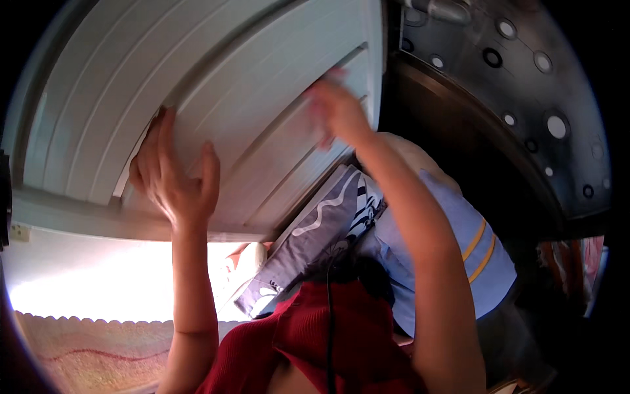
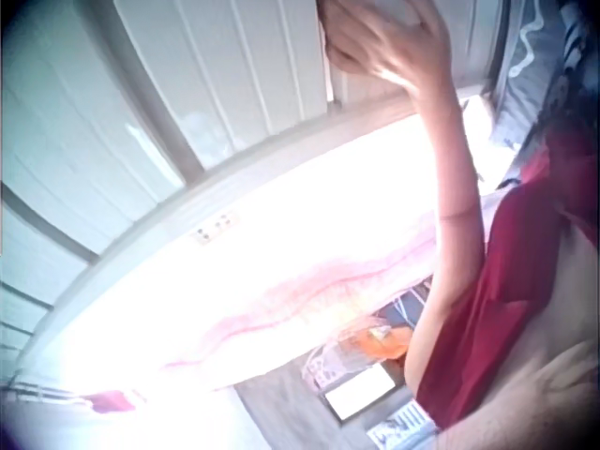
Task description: The person wipes white plastic panels on a wall or door using a pink and white cloth. They use both hands to rub the surface, starting from the upper sections and moving down to the lower panels near the floor.
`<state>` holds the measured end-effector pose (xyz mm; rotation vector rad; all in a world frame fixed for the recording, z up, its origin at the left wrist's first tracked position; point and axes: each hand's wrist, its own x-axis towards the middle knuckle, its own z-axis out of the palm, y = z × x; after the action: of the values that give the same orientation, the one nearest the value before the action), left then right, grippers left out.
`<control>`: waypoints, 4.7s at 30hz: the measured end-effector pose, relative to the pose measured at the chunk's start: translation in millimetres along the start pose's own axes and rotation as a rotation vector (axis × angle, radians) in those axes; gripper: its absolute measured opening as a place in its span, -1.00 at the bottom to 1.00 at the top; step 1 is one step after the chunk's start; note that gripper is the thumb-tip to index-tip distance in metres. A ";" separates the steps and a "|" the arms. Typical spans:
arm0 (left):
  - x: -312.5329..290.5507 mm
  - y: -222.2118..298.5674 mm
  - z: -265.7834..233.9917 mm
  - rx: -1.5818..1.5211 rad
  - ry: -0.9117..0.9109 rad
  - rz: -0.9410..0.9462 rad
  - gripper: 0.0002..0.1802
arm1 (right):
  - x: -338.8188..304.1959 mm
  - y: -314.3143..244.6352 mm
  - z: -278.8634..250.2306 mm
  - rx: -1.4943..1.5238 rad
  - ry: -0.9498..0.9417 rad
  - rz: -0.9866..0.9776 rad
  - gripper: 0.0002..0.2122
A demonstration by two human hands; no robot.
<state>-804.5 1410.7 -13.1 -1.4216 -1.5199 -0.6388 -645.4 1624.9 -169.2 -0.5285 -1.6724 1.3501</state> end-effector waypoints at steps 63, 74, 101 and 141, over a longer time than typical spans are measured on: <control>-178.8 57.7 -83.3 -1.520 -0.177 -1.478 -0.66 | -168.4 -86.0 148.6 -0.221 0.075 -0.095 -0.91; -189.0 35.5 -81.1 -1.287 -0.068 -1.536 -0.84 | -169.0 -100.7 139.5 -0.004 -0.212 0.072 -0.62; -168.1 -10.0 -82.2 -0.557 0.069 -0.764 -0.43 | -89.8 -99.4 209.6 -0.898 -0.510 -0.514 -0.88; -174.3 -31.9 0.0 -0.141 0.174 -0.485 -0.17 | -88.6 -40.4 200.8 -0.383 -0.516 -0.637 -0.86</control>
<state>-852.4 1321.8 -158.7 -1.0622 -1.7153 -1.1512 -760.6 1433.8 -165.5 0.1777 -2.2811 0.7236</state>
